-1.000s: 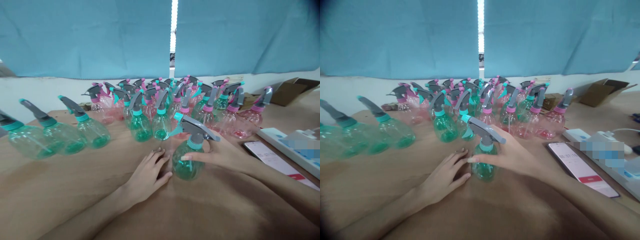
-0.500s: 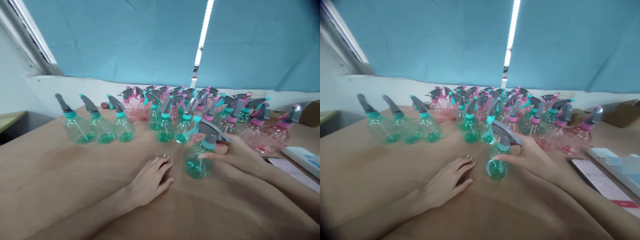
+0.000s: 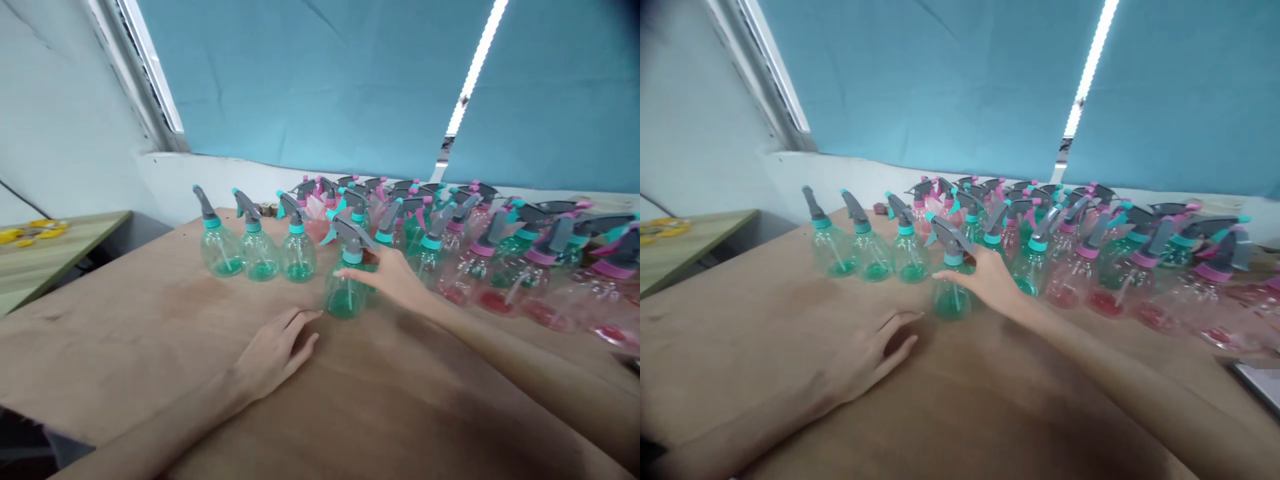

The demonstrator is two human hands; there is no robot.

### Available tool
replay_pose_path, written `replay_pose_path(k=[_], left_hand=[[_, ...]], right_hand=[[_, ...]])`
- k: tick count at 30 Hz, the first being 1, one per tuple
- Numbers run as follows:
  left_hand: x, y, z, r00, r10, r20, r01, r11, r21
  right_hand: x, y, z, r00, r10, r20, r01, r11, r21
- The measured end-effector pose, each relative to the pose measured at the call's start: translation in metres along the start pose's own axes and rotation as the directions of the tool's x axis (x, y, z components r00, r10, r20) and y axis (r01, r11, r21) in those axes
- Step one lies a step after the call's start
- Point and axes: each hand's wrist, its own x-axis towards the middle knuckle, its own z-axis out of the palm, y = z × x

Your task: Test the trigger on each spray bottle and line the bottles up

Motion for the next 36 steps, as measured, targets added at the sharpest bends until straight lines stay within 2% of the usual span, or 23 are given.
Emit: replay_pose_path(k=[6,23,31,36], left_hand=[[0.002,-0.006,0.000,1.000,0.001,-0.013,-0.001,1.000,-0.006],[0.030,-0.006,0.018,0.994,0.089,0.059,-0.084,0.994,-0.073],[0.033,-0.005,0.019,0.995,0.083,0.047,-0.078,0.993,-0.092],[0.038,-0.004,0.021,0.999,0.045,0.005,-0.044,0.991,-0.124]], right_hand=[[0.025,0.006,0.015,0.999,0.017,-0.047,-0.017,1.000,-0.003],[0.052,0.012,0.029,0.996,0.072,-0.058,-0.075,0.996,-0.039],[0.047,0.011,0.033,0.993,0.085,-0.082,-0.087,0.996,-0.025],[0.023,0.015,0.018,0.995,0.095,-0.041,-0.095,0.995,0.006]])
